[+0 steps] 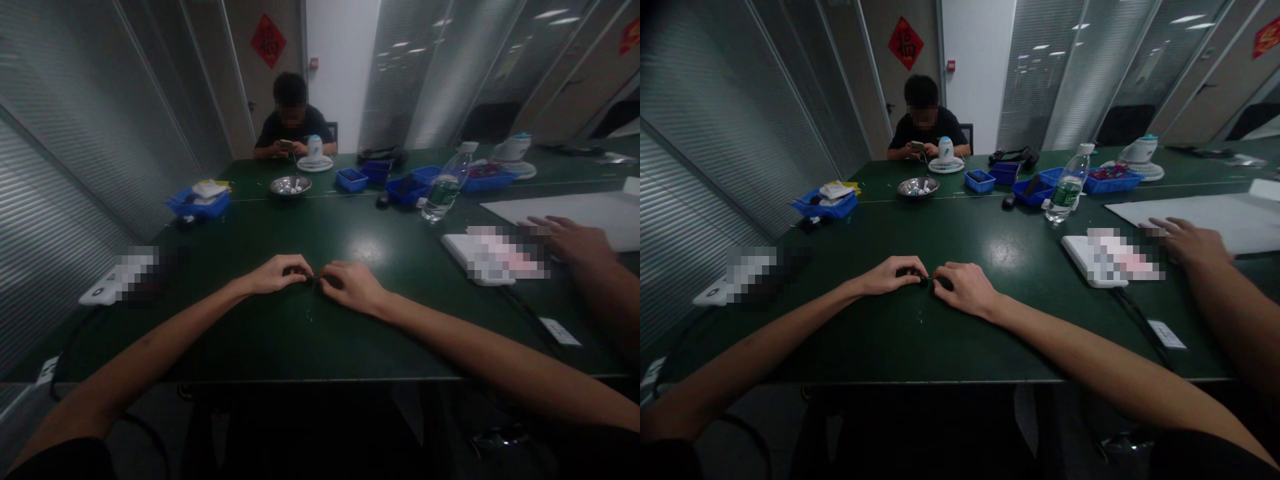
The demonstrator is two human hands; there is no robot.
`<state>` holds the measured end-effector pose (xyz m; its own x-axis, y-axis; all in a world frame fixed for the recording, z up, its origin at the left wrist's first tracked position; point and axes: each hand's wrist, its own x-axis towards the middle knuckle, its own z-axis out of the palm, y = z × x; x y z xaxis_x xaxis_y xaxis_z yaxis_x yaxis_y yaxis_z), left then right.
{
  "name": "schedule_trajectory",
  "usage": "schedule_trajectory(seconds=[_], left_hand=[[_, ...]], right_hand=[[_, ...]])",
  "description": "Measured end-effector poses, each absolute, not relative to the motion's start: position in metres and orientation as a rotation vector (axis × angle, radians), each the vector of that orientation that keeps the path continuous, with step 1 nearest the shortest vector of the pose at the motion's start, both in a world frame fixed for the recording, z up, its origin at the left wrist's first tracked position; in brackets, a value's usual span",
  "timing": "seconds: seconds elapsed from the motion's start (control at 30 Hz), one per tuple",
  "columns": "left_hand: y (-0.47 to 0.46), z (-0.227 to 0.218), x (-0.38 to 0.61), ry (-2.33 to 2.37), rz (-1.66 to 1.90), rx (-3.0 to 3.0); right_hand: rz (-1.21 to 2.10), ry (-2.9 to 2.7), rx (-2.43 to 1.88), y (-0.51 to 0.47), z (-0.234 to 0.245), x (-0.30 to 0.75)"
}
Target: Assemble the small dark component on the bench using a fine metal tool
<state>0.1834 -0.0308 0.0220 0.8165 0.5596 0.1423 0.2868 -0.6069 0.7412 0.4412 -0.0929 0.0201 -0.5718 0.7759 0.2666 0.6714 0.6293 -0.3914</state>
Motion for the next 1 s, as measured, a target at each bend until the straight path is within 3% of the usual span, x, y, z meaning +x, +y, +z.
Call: schedule_trajectory(seconds=[1.0], left_hand=[[-0.034,0.017,0.19,0.69,0.501,2.243]], right_hand=[[0.336,-2.424,-1.119,-0.09,0.014,0.44]])
